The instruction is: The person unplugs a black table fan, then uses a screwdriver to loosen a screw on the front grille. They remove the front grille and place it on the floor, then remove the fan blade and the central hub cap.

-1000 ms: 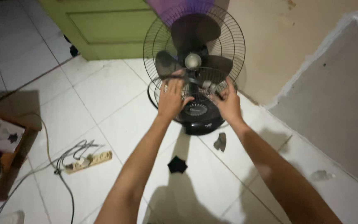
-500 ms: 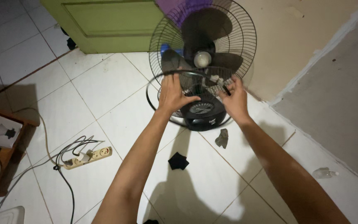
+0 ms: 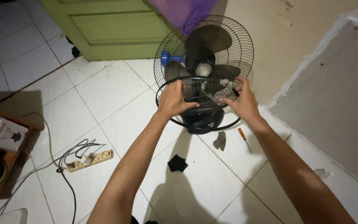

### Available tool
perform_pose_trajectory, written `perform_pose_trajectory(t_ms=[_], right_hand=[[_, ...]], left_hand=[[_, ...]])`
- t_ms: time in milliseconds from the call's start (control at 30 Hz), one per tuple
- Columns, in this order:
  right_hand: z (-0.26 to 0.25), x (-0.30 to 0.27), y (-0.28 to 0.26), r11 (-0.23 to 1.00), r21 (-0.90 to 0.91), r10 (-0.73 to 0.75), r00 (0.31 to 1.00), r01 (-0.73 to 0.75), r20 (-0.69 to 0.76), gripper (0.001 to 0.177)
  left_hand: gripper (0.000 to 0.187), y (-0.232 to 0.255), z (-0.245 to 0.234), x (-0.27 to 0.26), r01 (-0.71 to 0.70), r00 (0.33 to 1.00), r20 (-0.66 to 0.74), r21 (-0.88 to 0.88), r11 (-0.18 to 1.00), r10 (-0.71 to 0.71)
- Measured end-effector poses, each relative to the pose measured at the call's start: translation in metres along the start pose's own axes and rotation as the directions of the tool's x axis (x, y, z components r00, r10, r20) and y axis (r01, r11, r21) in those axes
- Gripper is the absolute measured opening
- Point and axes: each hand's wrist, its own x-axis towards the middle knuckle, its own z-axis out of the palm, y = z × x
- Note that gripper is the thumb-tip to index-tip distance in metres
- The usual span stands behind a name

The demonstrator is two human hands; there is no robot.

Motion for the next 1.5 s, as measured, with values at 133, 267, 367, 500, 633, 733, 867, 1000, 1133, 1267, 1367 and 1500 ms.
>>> perform_pose_trajectory(t_ms=[133,267,367,500,633,733,867,1000,1133,1267,1367,1500], right_hand=[[-0.003,-0.001,0.002,0.999,-0.021,0.026,0.998,-0.025,0.065,0.097],[-0.003,0.0,0.008,0.989,-0.05,-0.14,0.99,0.141,0.024,0.098],[-0.007,-0.003,0.008,0.981,-0.083,-0.172,0.985,0.173,0.025,0.094],[-0.014,-0.003,0.005,0.961,-0.09,-0.26,0.965,0.261,0.028,0.091],[-0.019,0.001,0.004,0.933,-0.137,-0.33,0.943,0.333,0.043,0.09],[-0.023,0.005,0.01,0.895,-0.302,-0.315,0.945,0.328,0.09,0.094],[-0.022,0.003,0.019,0.897,-0.345,-0.268,0.96,0.277,0.075,0.094],[-0.031,-0.001,0.02,0.911,-0.149,-0.391,0.92,0.385,-0.012,0.084],[-0.043,0.0,0.011,0.971,-0.043,-0.235,0.971,0.237,0.035,0.045],[-0.055,0.001,-0.004,0.925,0.108,-0.355,0.929,0.366,-0.109,0.023],[-0.065,0.002,-0.02,0.953,0.161,-0.236,0.962,0.257,-0.141,0.023],[-0.083,0.001,-0.035,0.956,0.2,-0.182,0.969,0.214,-0.169,0.026]], left_hand=[[0.085,0.004,-0.005,-0.002,0.009,1.0,0.022,0.005,1.0,-0.009],[0.085,0.004,-0.009,0.0,0.022,0.999,0.042,-0.005,1.0,-0.021],[0.086,0.003,-0.015,-0.004,0.012,0.999,0.042,-0.003,1.0,-0.012],[0.088,0.0,-0.024,-0.006,-0.005,0.999,0.044,-0.026,1.0,0.006],[0.09,0.0,-0.032,-0.005,0.0,0.999,0.048,-0.028,1.0,0.001],[0.093,0.002,-0.042,-0.004,-0.1,0.995,-0.036,-0.068,0.993,0.097],[0.093,0.01,-0.051,0.0,-0.062,0.998,0.024,-0.076,0.995,0.064],[0.091,0.016,-0.054,0.003,-0.069,0.997,0.036,-0.096,0.993,0.073],[0.091,0.02,-0.056,0.004,-0.092,0.995,0.018,-0.135,0.987,0.095],[0.091,0.024,-0.056,0.006,-0.17,0.985,-0.041,-0.201,0.965,0.165],[0.091,0.031,-0.059,0.008,-0.229,0.971,-0.103,-0.147,0.962,0.215],[0.089,0.039,-0.067,0.006,-0.361,0.915,-0.235,-0.116,0.925,0.327]])
